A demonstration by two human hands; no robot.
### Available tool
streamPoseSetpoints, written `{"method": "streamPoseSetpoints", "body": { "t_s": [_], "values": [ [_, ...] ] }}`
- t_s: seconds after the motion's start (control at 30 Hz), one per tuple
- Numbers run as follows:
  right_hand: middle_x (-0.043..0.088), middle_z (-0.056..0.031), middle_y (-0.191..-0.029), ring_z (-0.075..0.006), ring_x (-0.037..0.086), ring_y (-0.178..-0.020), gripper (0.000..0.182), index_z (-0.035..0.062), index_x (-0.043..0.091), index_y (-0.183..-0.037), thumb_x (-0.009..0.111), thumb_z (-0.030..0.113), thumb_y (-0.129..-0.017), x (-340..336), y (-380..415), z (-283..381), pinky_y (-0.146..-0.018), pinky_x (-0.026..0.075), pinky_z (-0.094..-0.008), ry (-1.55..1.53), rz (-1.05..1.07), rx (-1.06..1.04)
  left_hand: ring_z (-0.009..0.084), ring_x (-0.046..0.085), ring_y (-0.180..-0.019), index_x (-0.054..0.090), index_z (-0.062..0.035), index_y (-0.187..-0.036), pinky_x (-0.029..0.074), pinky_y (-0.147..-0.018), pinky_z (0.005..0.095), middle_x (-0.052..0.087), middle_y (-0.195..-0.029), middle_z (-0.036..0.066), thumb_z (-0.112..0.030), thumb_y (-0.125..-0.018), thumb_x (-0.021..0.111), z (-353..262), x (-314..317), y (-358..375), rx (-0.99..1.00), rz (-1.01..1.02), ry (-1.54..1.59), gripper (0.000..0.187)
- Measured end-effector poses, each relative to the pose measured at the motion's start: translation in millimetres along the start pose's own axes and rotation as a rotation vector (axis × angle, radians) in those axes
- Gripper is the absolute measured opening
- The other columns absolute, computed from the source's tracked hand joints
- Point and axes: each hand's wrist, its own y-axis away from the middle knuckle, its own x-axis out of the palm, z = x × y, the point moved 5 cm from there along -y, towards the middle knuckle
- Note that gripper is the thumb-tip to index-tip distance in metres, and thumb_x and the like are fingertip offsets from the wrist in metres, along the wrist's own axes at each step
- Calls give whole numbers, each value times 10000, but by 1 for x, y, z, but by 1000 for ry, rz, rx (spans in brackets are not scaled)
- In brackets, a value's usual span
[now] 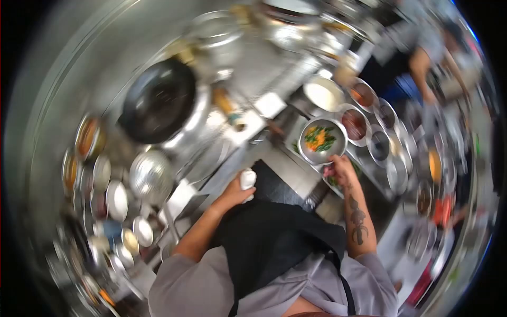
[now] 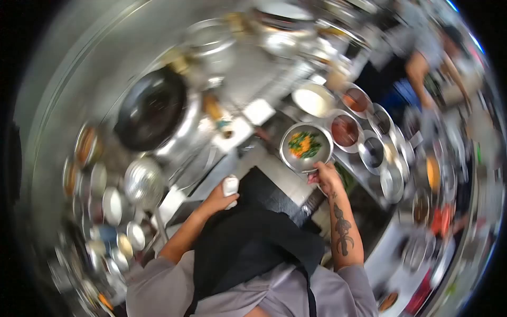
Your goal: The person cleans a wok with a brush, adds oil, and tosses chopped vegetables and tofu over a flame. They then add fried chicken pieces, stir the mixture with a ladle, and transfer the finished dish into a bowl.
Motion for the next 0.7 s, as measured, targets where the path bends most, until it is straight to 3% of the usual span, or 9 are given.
{"method": "streamPoseSetpoints", "body": {
  "t_s": [0.1,0.2,0.23,0.3,0.37,0.4,0.5,0.57,0.7],
  "values": [
    [565,-139,-584,-224,552,-432,219,-86,526,-854,505,131,-833,136,-34,95,-389,459,-337,298,140,-315,195,582,-1010,413,-30,-1298,467,-852,330,612,-1075,106,-141,-751,700,4,-45,32,68,-203,30,627],
    [549,-85,-540,-154,509,-394,224,-56,580,-727,448,78,-846,271,-60,157,-359,401,-290,468,229,-624,128,599,-924,456,-37,-1244,487,-799,296,635,-1012,59,-109,-802,663,27,-86,63,15,-327,319,494],
    [557,-87,-559,-147,500,-390,195,-49,581,-766,436,56,-842,311,-74,169,-359,397,-295,448,301,-798,128,599,-924,456,-37,-1244,487,-799,296,635,-1012,59,-109,-802,663,22,-100,74,12,-347,323,494],
    [564,-104,-586,-146,508,-401,216,-45,514,-1009,457,40,-819,385,-90,178,-362,397,-305,512,330,-874,125,603,-886,492,-40,-1197,486,-787,287,640,-976,45,-110,-801,666,20,-123,95,-30,-469,561,438],
    [613,-234,-757,-354,623,-667,352,-34,477,-1138,508,63,-801,447,-111,175,-598,493,-426,847,171,-1090,143,598,-935,429,-22,-1263,485,-817,293,621,-1017,68,-83,-806,660,33,-137,108,-76,-476,537,516],
    [611,-279,-864,-431,598,-833,399,4,461,-1188,524,78,-801,475,-96,176,-727,474,-466,906,90,-1279,144,601,-929,432,-22,-1254,486,-813,292,625,-1007,63,-71,-806,655,34,-144,115,-60,-552,581,503],
    [604,-282,-911,-439,585,-868,473,-25,385,-1231,545,87,-800,540,-80,188,-754,462,-487,1092,61,-1244,144,604,-925,468,-23,-1212,488,-803,287,632,-1002,58,-59,-806,646,25,-160,132,-22,-689,636,445],
    [598,-252,-947,-435,580,-867,496,-36,369,-1245,559,92,-805,570,-73,197,-752,464,-490,1024,79,-1506,137,606,-911,503,-21,-1180,485,-793,276,637,-991,56,-55,-804,646,32,-166,142,-96,-794,623,404],
    [580,-240,-978,-428,567,-887,507,-20,367,-1257,569,97,-808,609,-70,210,-766,462,-485,976,129,-1657,158,605,-934,503,-13,-1187,473,-800,283,647,-1032,94,-45,-818,620,25,-167,153,-179,-921,716,388]
  ]
}}
